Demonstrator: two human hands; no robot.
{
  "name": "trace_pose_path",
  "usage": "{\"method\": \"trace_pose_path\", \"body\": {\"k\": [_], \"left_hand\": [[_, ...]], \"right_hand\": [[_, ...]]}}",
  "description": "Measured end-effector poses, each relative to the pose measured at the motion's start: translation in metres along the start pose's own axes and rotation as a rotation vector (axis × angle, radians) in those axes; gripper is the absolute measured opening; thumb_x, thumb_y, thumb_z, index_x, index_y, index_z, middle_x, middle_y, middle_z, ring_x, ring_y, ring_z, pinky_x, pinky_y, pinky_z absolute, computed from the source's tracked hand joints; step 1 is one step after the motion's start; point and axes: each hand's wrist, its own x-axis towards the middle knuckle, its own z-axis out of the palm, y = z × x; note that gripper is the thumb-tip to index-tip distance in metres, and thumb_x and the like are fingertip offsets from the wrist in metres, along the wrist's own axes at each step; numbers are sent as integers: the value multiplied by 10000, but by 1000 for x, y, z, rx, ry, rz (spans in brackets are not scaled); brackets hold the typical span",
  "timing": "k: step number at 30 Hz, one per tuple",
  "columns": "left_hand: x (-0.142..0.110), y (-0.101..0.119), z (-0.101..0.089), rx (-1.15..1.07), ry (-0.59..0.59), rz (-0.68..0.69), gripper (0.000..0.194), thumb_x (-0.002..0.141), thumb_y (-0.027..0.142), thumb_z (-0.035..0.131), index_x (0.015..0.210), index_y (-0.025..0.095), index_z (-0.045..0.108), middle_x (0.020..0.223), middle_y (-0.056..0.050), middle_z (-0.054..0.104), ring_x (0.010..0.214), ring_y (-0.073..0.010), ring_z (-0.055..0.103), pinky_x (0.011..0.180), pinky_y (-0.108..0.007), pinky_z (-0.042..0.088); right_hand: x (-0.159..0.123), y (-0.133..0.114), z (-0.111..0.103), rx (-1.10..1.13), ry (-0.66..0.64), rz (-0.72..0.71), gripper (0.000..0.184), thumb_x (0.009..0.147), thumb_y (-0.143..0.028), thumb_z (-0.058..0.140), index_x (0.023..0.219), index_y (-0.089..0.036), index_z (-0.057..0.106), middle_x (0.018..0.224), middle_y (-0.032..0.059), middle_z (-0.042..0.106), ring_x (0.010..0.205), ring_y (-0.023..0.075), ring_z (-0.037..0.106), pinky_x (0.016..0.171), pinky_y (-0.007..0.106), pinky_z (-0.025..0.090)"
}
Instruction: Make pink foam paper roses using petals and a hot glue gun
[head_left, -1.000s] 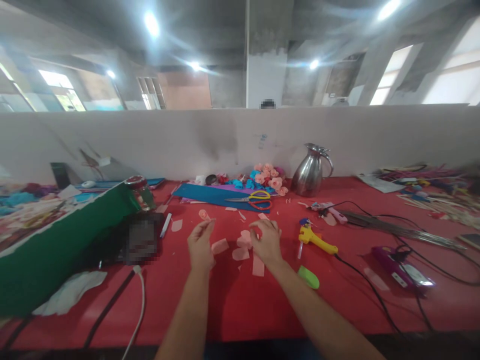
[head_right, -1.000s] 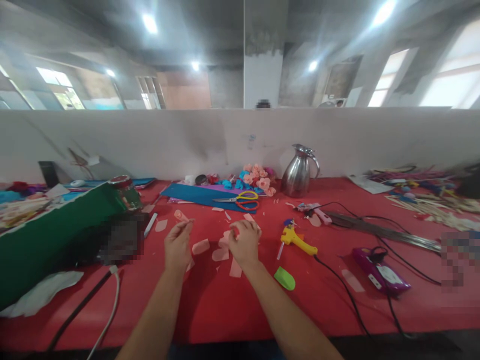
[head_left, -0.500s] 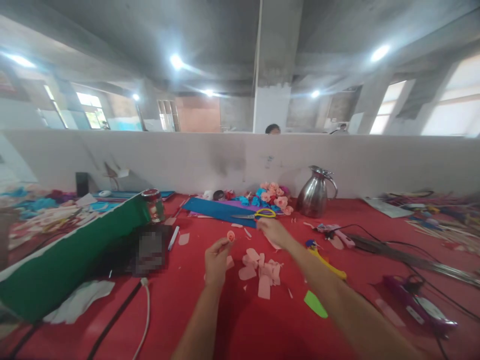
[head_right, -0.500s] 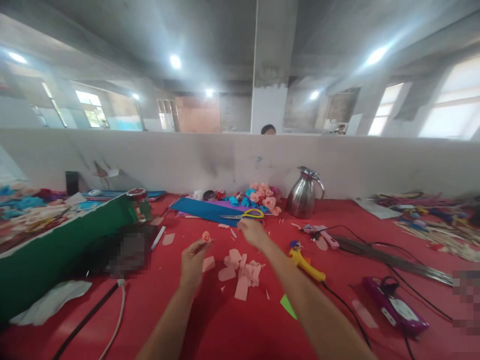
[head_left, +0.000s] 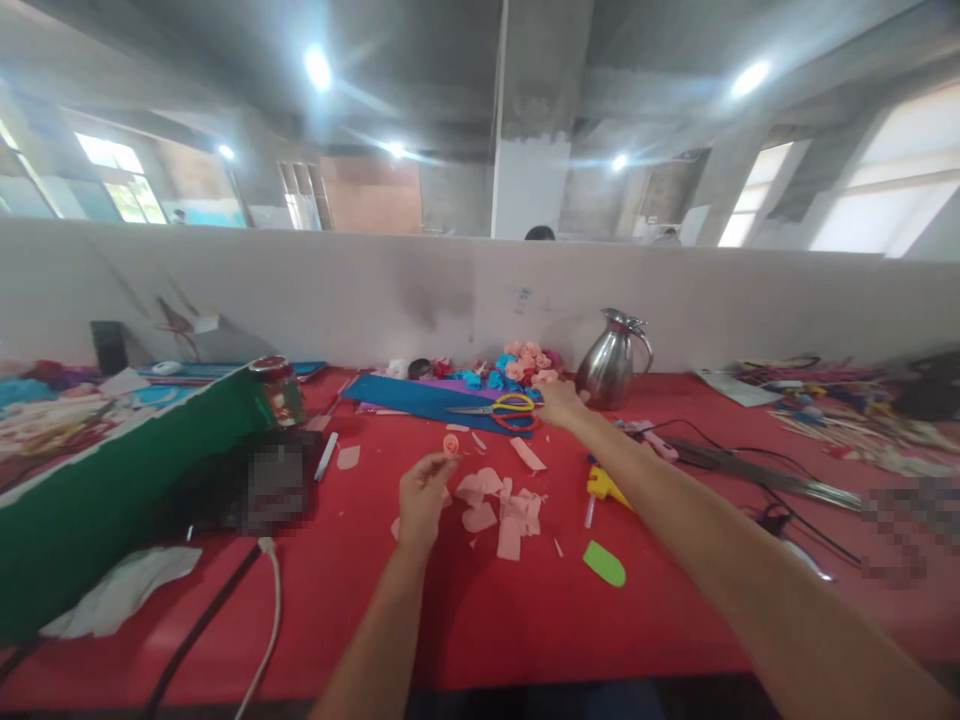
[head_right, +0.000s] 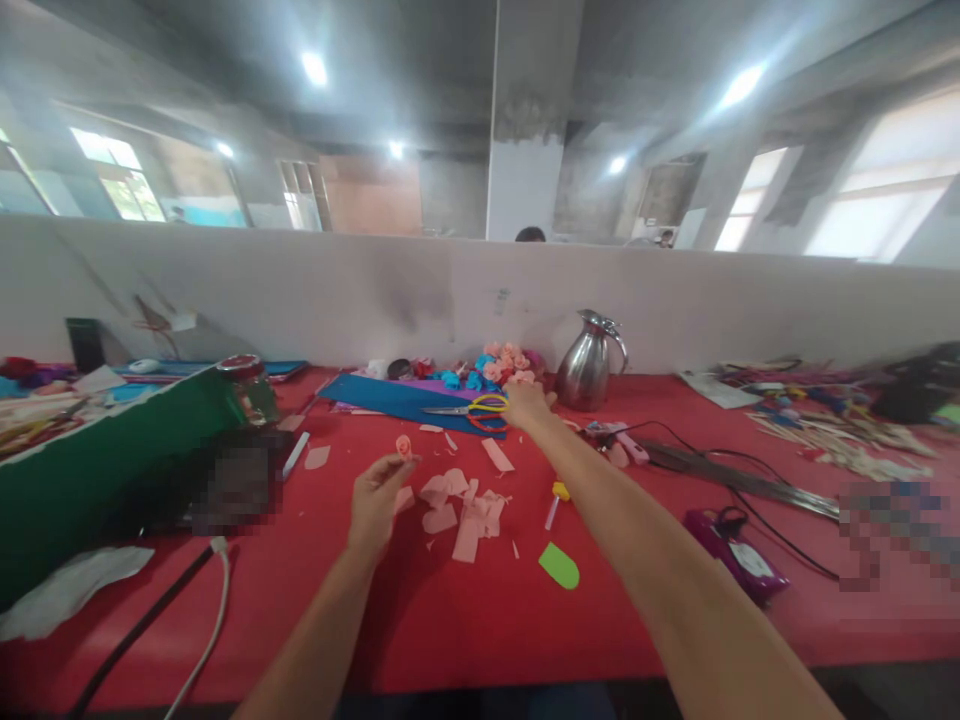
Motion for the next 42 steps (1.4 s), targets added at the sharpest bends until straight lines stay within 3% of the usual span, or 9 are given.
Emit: {"method": "trace_pose_path", "body": {"k": [3,6,9,12,20,27,31,36,42], "left_hand": [[3,-6,-1,-23,-7,44,160,590,265,730,697,163,670,776,-26,669,773,-149,603,776,-271,428],[3,-6,-1,-25,-13,58,158,588,255,732,693,161,658,782,-25,657,781,-152,602,781,-276,427],[1,-3,1,-43,5,26,183,584,256,735,717,161,652,758,-23,656,768,-156,600,775,-284,431],[1,0,3,-39,11,8,185,587,264,731,713,159,647,732,-18,654,737,-148,593,752,-276,433],[0,0,2,-4,-40,29,180,601,273,719,703,166,617,700,0,622,705,-135,569,724,-260,437],[0,0,2,0,-67,26,181,622,293,707,710,168,609,729,-8,621,745,-148,570,753,-273,431],[0,-1,3,24,-75,27,166,645,278,679,718,168,580,716,3,586,711,-128,538,712,-245,412],[-1,0,5,82,-42,15,121,706,263,594,706,184,503,637,49,462,586,-84,420,585,-190,348],[-3,3,7,125,-83,-37,126,695,269,593,717,191,498,651,57,451,575,-81,405,570,-183,339]], "right_hand": [[-9,-24,11,-10,-75,-76,235,776,-200,528,959,-195,675,1005,125,641,989,262,541,818,357,371],[-22,-51,24,6,-193,-207,383,654,-236,658,1029,-309,642,1155,56,593,1135,296,442,866,382,335],[-40,-75,42,27,-299,-198,217,667,-365,652,854,-265,695,944,70,670,1019,296,529,808,386,357],[-54,-89,61,57,-316,-110,287,713,-463,584,688,-198,691,787,105,677,902,298,582,735,372,368],[-64,-93,79,293,-187,1,129,732,-312,579,801,-234,656,849,6,683,860,194,583,641,262,343],[-71,-87,82,780,54,-42,87,742,-193,555,782,-183,632,747,17,670,710,146,594,649,239,397],[-72,-81,82,907,96,-48,108,733,-162,536,760,-182,639,753,24,679,713,158,604,652,245,422],[-68,-80,81,728,28,-34,184,750,-168,507,829,-216,666,864,24,695,847,184,605,726,276,408],[-71,-92,83,430,-156,36,91,621,-180,646,708,-194,665,827,59,688,890,254,566,714,315,362]]}}
